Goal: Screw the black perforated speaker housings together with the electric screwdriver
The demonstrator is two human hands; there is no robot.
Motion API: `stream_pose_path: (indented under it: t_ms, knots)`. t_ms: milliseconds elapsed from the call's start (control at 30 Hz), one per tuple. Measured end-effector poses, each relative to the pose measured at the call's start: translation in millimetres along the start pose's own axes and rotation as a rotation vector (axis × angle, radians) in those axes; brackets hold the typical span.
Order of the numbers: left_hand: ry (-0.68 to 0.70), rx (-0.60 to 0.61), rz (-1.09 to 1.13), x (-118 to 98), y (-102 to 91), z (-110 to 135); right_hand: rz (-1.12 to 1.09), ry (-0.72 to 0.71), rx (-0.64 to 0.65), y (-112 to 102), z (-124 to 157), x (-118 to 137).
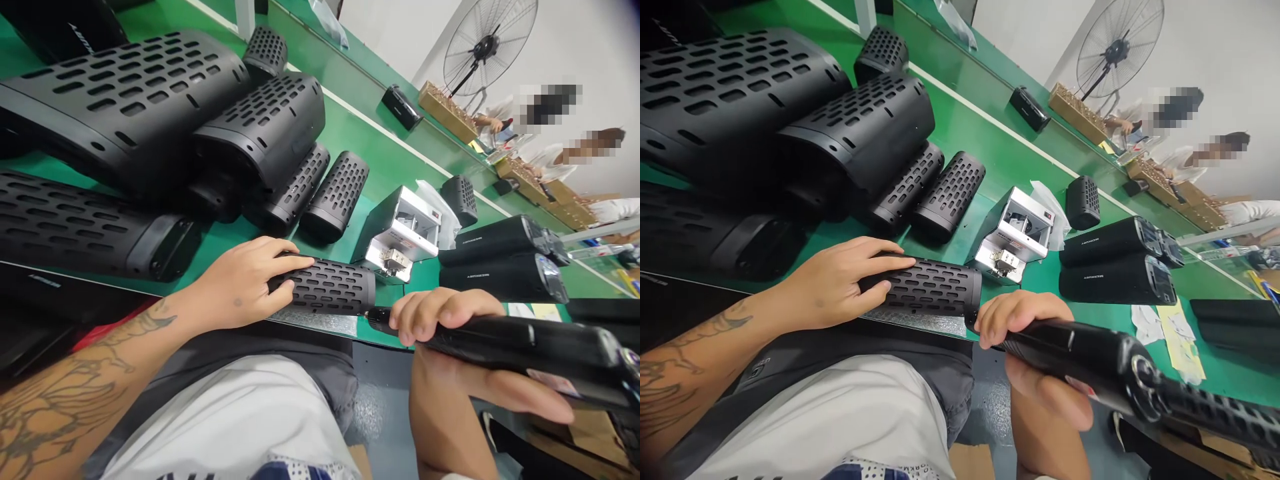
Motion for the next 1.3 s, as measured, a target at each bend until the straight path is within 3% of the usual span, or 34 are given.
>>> stream_pose_path:
  t_ms: [167,400,500,600,667,733,800,867,967,1067,1200,1300]
  knots:
    - [0.039,-0.042,-0.027,-5,-1.2,-1,-0.008,0.004,0.166,-2,3,-3]
    - [0.065,-0.069,-0.035,-4,1.1,0,-0.024,0.01,0.246,-8,5,-13]
    - [0.053,-0.081,-0.042,-3,1.2,0,-0.029,0.022,0.202,-2,8,-8]
    - [0.039,-0.068,-0.034,-3,1.0,1,-0.01,0.04,0.035,-11,4,5]
    - [0.026,-0.062,-0.021,-3,1.2,4,0.039,-0.018,-0.051,-29,-7,9]
    - [0.006,-0.067,-0.007,-4,1.6,7,0.127,-0.179,-0.062,-51,-24,6]
    - [-0.019,-0.059,0.008,-4,2.5,11,0.205,-0.306,-0.2,-76,-40,-8]
    - [-0.036,-0.031,0.028,-4,4.1,16,0.23,-0.278,-0.308,-92,-51,-28]
    - [-0.055,-0.026,0.094,2,8.2,24,0.206,-0.188,-0.295,-94,-55,-49]
    - [-0.044,-0.121,0.234,14,16.0,37,0.189,-0.176,-0.27,-88,-49,-54]
    - [0.05,-0.235,0.371,32,34.0,54,0.179,-0.162,-0.257,-89,-45,-50]
    - [0.105,-0.255,0.373,42,49.1,59,0.176,-0.198,-0.249,-80,-40,-30]
Point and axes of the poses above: each hand's wrist, its own z-axis away from the middle knuckle, its own y-axis out of the palm, x = y × z, the point moved 3 cm from there along -z, towards the middle knuckle, and after that the axes turned 10 degrees about x, right-handed, at the moved point
